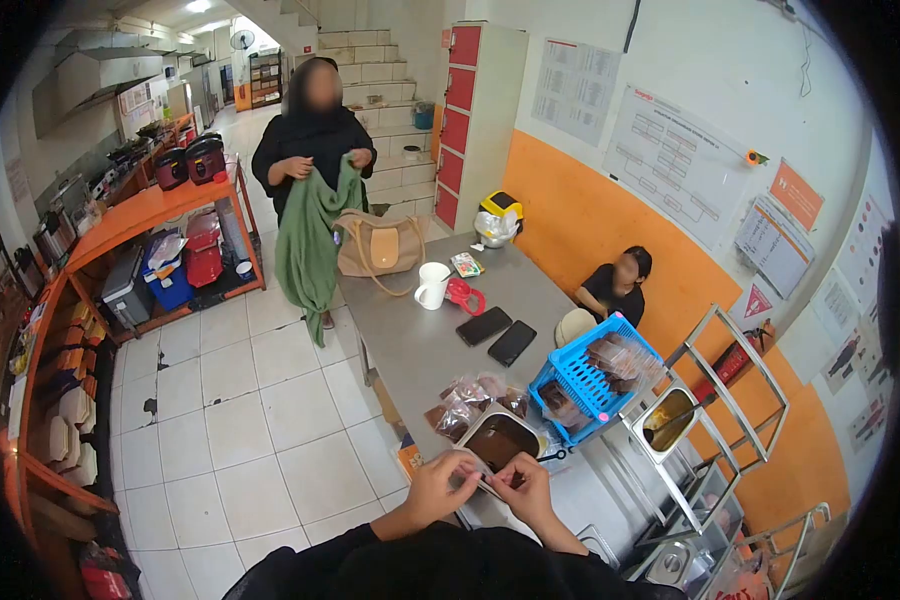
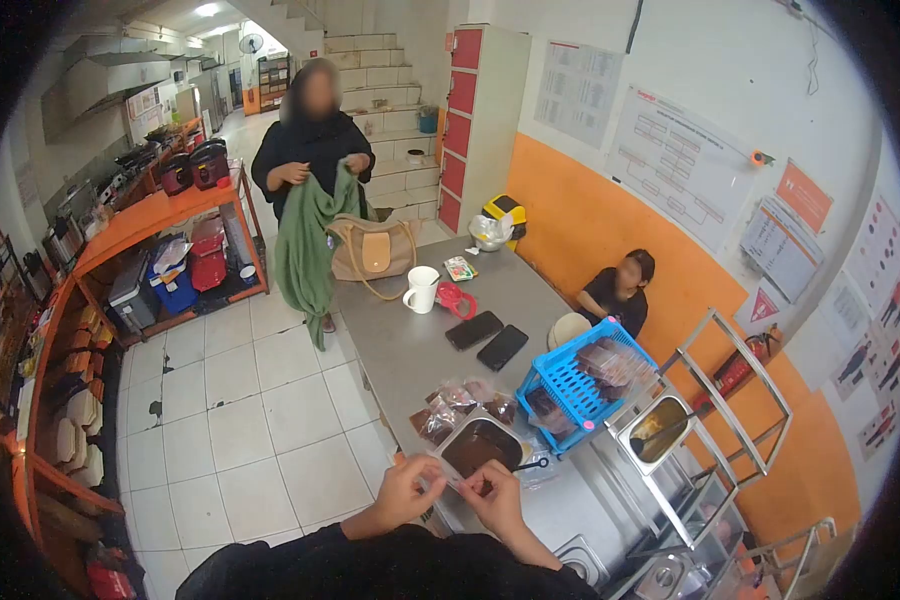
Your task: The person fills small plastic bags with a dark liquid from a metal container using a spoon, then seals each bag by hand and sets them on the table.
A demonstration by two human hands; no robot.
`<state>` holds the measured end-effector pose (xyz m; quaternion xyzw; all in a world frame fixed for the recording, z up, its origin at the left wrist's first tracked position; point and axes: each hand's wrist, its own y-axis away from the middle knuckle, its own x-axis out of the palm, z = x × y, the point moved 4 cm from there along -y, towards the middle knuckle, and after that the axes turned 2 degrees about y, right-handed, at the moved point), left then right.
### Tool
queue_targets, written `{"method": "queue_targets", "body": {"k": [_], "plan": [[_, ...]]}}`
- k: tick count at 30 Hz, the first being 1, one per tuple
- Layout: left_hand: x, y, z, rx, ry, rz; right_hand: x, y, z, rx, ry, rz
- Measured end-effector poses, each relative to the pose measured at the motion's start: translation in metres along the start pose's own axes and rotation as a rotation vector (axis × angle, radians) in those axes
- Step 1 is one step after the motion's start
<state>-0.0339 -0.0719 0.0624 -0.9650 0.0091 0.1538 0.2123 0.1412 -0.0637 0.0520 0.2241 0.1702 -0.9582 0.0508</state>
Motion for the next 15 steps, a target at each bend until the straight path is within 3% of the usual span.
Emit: {"method": "queue_targets", "body": {"k": [2, 7, 10, 13, 15], "plan": [[0.011, 0.004, 0.009, -0.163, 0.221, 0.171, 0.011, 0.004, -0.007, 0.116, -0.154, 0.000], [0.030, 0.013, 0.043, -0.335, 0.466, 0.230, 0.022, 0.014, -0.025, 0.340, -0.428, 0.087], [0.036, 0.014, 0.051, -0.452, 0.728, 0.285, 0.020, 0.012, -0.013, 0.309, -0.580, 0.099], [0.034, 0.013, 0.056, -0.469, 0.798, 0.364, 0.020, 0.013, -0.012, 0.300, -0.592, 0.120], [0.029, 0.014, 0.056, -0.399, 0.629, 0.384, 0.017, 0.013, -0.004, 0.124, -0.190, 0.139]]}}
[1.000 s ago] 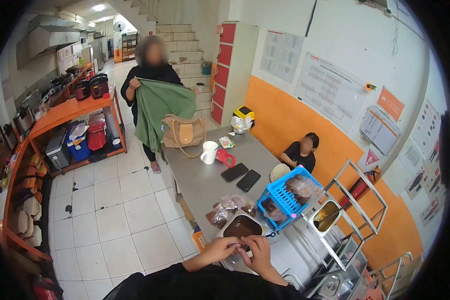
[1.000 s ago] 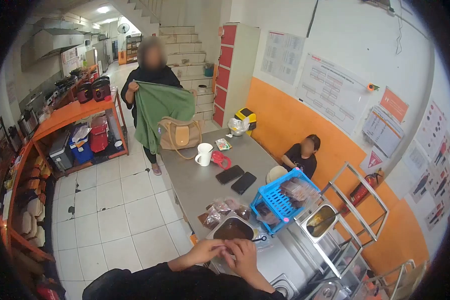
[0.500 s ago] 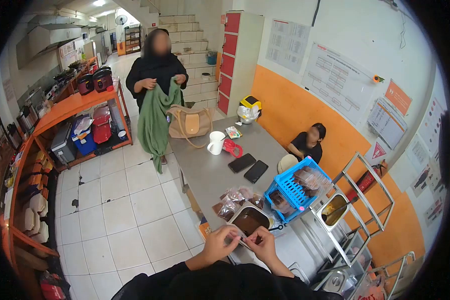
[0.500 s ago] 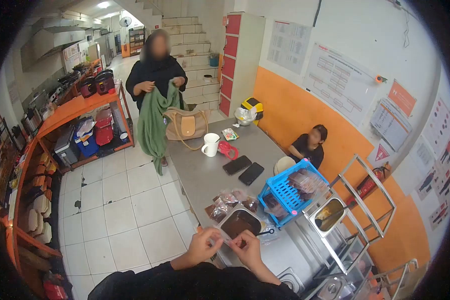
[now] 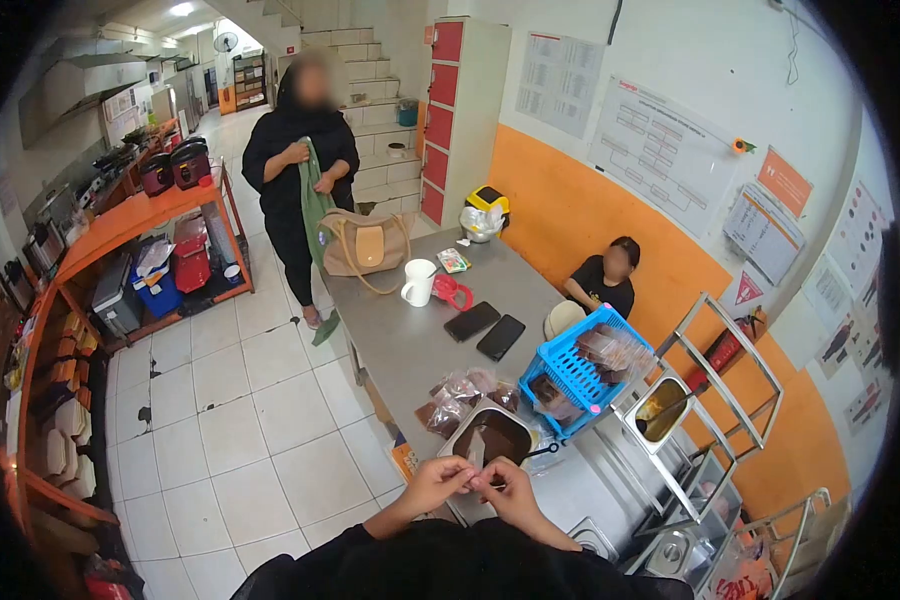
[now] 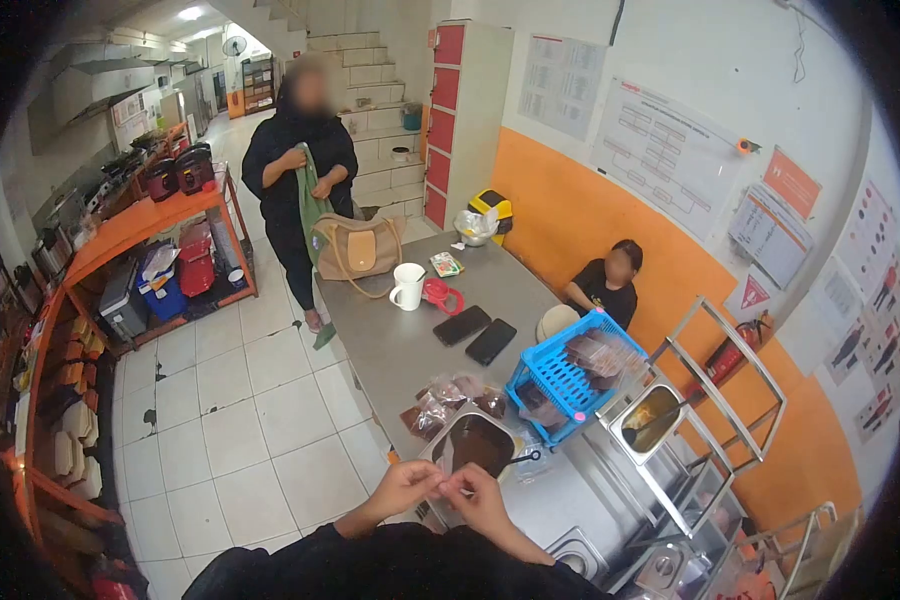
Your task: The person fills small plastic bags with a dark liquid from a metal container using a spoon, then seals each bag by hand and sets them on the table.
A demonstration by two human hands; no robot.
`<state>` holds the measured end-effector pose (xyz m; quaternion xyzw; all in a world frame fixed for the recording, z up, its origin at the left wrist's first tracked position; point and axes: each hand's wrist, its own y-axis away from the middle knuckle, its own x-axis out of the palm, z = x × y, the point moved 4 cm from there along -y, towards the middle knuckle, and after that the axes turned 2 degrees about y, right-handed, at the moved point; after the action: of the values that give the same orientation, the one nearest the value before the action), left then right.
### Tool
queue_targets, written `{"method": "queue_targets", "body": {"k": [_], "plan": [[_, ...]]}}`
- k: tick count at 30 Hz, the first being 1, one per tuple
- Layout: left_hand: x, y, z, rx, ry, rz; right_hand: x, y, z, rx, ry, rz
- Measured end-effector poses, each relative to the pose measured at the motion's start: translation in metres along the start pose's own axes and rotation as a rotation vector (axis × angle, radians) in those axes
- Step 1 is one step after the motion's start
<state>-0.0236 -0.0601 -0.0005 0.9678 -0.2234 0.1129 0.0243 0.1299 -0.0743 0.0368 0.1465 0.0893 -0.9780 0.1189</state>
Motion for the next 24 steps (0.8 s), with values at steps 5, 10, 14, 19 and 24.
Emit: {"method": "queue_targets", "body": {"k": [5, 10, 14, 19, 24], "plan": [[0.009, 0.010, -0.042, 0.261, -0.827, -0.033, 0.010, 0.002, 0.028, -0.180, 0.682, 0.034], [0.014, 0.017, -0.047, 0.253, -1.007, -0.016, 0.017, 0.002, 0.026, -0.168, 0.770, 0.114], [0.011, 0.020, -0.050, 0.136, -1.033, 0.036, 0.020, 0.001, 0.025, -0.187, 0.807, 0.153], [0.016, 0.024, -0.060, 0.159, -1.062, 0.005, 0.019, 0.000, 0.028, -0.210, 0.924, 0.115], [0.011, 0.024, -0.058, 0.118, -1.048, -0.095, 0.010, -0.008, 0.034, -0.154, 0.964, 0.053]]}}
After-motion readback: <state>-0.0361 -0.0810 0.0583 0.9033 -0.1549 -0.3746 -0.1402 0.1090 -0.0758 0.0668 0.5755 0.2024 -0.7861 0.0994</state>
